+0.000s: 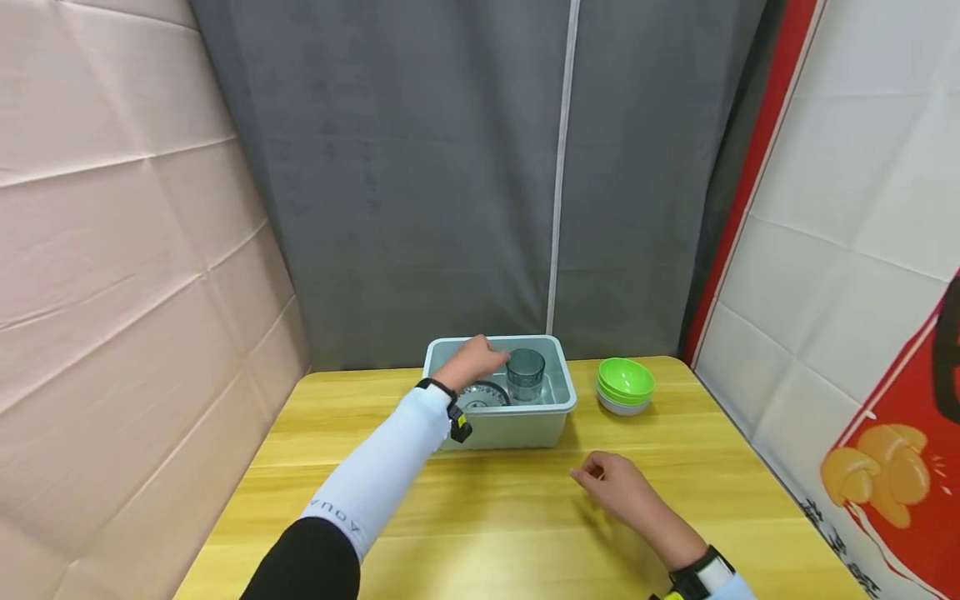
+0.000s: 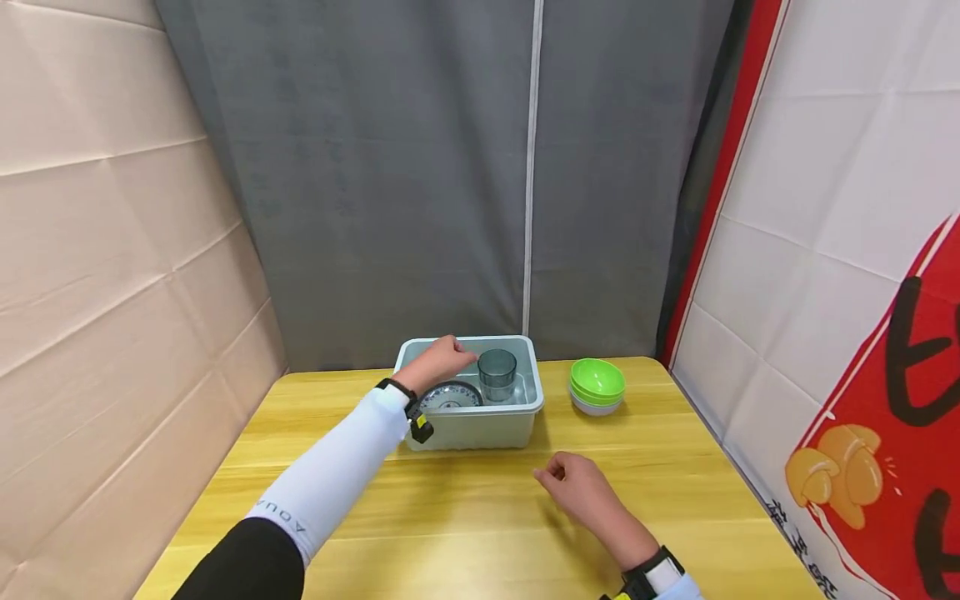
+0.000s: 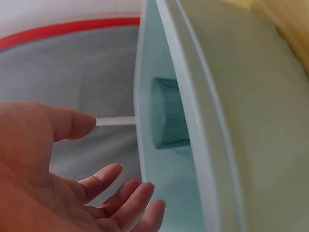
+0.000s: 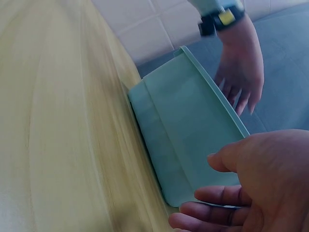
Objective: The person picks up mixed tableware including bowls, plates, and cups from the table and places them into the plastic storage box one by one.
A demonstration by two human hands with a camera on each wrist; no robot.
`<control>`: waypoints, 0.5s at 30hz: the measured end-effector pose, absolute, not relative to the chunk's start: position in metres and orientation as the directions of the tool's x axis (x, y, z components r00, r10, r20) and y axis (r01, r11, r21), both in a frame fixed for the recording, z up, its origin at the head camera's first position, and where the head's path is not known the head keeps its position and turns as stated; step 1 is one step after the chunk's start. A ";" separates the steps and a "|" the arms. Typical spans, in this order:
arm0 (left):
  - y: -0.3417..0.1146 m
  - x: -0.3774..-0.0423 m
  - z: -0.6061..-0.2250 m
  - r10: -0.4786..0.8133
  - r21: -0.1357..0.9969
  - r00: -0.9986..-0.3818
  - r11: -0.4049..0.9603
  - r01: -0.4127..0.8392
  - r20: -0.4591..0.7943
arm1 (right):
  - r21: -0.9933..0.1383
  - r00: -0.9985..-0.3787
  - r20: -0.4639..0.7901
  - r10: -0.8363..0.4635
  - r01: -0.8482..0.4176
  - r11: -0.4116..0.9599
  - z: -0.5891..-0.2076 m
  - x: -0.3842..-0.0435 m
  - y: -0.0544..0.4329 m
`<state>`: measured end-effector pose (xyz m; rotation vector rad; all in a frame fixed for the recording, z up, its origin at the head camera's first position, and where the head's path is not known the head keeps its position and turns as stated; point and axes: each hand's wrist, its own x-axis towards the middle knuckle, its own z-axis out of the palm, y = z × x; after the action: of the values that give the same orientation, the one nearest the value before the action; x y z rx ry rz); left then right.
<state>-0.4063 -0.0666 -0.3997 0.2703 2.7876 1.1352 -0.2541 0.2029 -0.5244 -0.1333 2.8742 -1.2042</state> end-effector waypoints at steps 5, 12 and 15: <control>-0.087 -0.367 -0.400 0.205 0.746 -0.978 0.646 0.162 0.035 | -0.714 -0.995 0.013 -0.094 -0.075 0.696 -0.525 -0.256 0.203; -0.114 -0.312 -0.419 0.140 0.815 -0.961 0.508 0.278 0.240 | -0.706 -0.994 0.024 -0.110 -0.094 0.702 -0.520 -0.263 0.201; -0.122 -0.292 -0.435 0.110 0.837 -0.959 0.468 0.282 0.262 | -0.706 -0.992 0.020 -0.125 -0.102 0.700 -0.520 -0.265 0.199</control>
<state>-0.2924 -0.1220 -0.4347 0.3828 2.8349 1.6711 -0.2655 0.1988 -0.5195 -0.1917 2.8698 -1.1893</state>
